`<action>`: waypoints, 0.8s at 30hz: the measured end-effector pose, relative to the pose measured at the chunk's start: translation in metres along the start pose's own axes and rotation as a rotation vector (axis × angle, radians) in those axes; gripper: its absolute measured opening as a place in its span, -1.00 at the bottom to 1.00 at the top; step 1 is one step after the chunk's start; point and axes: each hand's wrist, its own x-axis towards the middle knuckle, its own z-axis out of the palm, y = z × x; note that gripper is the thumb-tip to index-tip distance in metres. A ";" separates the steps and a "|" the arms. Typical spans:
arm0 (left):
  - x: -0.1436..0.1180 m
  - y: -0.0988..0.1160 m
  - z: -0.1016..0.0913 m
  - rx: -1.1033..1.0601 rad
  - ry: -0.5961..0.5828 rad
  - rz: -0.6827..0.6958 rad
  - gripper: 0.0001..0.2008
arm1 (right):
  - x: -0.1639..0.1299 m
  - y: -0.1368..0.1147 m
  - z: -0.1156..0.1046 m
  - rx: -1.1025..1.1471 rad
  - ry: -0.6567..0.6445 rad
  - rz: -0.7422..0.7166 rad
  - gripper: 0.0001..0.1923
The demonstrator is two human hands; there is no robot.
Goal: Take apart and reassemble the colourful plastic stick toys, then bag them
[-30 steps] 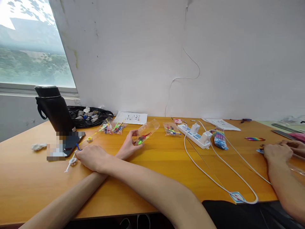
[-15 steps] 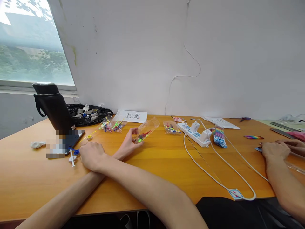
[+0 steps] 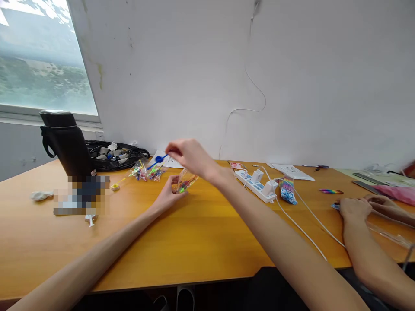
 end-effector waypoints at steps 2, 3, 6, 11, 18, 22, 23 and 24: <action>-0.001 0.000 -0.001 -0.014 -0.021 -0.045 -0.40 | -0.009 0.012 -0.036 -0.040 0.032 0.066 -0.81; -0.001 -0.001 -0.002 -0.017 -0.026 -0.060 -0.40 | -0.013 0.017 -0.050 -0.062 0.040 0.094 -0.81; 0.000 0.000 -0.005 -0.012 -0.037 -0.058 -0.41 | -0.023 0.027 -0.078 -0.089 0.037 0.155 -0.81; -0.002 0.009 -0.005 -0.029 -0.064 -0.064 -0.40 | -0.033 0.039 -0.071 -0.091 -0.060 0.204 -0.85; -0.004 0.019 -0.005 -0.022 -0.067 -0.075 -0.40 | -0.030 0.053 -0.018 -0.023 -0.159 0.140 -0.84; -0.004 0.016 -0.005 -0.041 -0.073 -0.067 -0.43 | -0.028 0.053 -0.010 -0.046 -0.131 0.128 -0.79; -0.004 0.016 -0.004 -0.040 -0.071 -0.070 -0.43 | -0.028 0.050 -0.010 -0.052 -0.087 0.114 -0.78; -0.004 0.016 -0.004 -0.038 -0.066 -0.074 -0.43 | -0.027 0.047 -0.009 -0.059 -0.039 0.096 -0.77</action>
